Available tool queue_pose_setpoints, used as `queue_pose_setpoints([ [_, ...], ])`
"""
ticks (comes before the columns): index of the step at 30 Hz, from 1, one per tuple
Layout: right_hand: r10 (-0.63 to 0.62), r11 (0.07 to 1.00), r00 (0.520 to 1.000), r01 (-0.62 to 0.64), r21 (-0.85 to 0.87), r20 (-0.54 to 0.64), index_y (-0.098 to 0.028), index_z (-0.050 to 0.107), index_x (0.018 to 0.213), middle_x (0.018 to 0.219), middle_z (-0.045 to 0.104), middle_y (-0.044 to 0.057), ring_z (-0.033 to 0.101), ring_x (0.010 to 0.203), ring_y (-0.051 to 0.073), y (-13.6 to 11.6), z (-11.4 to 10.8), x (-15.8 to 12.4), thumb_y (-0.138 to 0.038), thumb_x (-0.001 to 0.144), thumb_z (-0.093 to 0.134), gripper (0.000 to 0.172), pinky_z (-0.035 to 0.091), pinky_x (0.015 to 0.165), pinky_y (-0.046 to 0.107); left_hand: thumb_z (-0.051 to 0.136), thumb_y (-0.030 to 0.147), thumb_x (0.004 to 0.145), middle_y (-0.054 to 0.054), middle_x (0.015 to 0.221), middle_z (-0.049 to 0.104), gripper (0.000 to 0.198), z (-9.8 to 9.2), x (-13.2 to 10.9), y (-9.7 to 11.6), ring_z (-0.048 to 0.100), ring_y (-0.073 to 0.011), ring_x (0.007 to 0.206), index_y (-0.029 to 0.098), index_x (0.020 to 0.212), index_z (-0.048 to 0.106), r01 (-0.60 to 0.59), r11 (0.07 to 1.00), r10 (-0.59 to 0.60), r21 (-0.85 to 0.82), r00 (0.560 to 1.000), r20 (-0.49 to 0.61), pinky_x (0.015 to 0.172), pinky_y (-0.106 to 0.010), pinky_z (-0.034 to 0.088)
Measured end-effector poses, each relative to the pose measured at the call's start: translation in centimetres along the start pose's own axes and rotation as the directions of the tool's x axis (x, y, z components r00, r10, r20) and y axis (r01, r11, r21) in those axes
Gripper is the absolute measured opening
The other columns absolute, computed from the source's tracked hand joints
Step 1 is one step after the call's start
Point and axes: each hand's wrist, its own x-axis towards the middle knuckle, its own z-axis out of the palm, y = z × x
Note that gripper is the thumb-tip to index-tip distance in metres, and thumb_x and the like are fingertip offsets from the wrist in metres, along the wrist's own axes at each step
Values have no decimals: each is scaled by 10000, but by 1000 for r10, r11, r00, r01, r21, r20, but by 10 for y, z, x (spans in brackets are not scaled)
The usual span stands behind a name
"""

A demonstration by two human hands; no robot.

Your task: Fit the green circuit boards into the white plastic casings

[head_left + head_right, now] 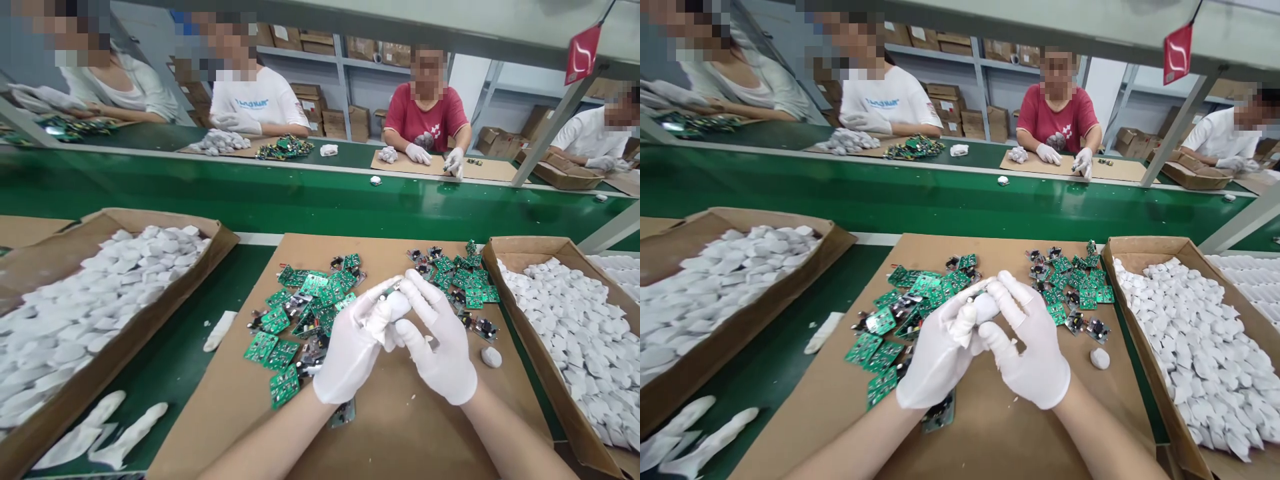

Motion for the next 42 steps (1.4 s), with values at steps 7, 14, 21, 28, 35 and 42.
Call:
queue_pose_setpoints([
  [7, 62, 991, 998, -58, 120, -32, -367, 485, 1379, 1251, 587, 62, 607, 1140, 227, 6, 1, 1, -320, 958, 548, 429, 541, 959, 410, 761, 535, 697, 24, 515, 542, 603, 1, 1, 8, 485, -88, 440, 124, 1132, 693, 83, 996, -82, -27, 996, 30, 446, -214, 375],
  [14, 53, 999, 994, -53, -10, 95, -341, 344, 1479, 1341, 547, 99, 573, 1193, 268, 11, -13, 9, -395, 919, 602, 619, 525, 970, 440, 718, 444, 756, 7, 573, 568, 394, -5, 9, 13, 497, -83, 467, 119, 976, 701, 170, 985, -166, -6, 968, 189, 462, -211, 344],
  [21, -185, 980, 948, 198, -23, 259, -377, 524, 1355, 1020, 658, 45, 645, 879, 190, 21, -23, 23, -334, 986, 487, 374, 555, 750, 340, 519, 623, 833, -24, 610, 614, 521, -15, 21, 2, 548, -110, 448, 128, 764, 664, 346, 930, -290, -126, 899, 329, 496, -240, 403],
  [28, 274, 944, 952, -293, 149, 132, -263, 369, 1485, 1022, 655, 50, 635, 893, 176, 28, -19, 13, -398, 921, 589, 620, 540, 852, 362, 472, 631, 849, -136, 916, 720, 628, -15, 25, 9, 582, -133, 477, 106, 1141, 654, 185, 968, -219, 171, 954, 206, 431, -252, 352],
  [35, 590, 795, 789, -531, -294, 169, -160, 632, 1257, 1104, 708, 90, 652, 950, 200, 94, -14, 89, -345, 957, 496, 377, 532, 856, 341, 413, 267, 926, -165, 1276, 657, 474, -28, 41, -11, 604, -261, 1169, 86, 1343, 548, -118, 172, 186, 978, 979, 86, 1041, -364, 416],
  [42, 666, 662, 723, -462, -590, 181, -168, 578, 1220, 1235, 600, 93, 625, 1047, 225, 155, -4, 133, -335, 938, 597, 328, 543, 880, 439, 416, 166, 880, -212, 1475, 468, 530, -56, 64, -12, 482, -347, 1290, 51, 1393, 489, -28, -192, 317, 981, 944, 89, 1046, -457, 396],
])
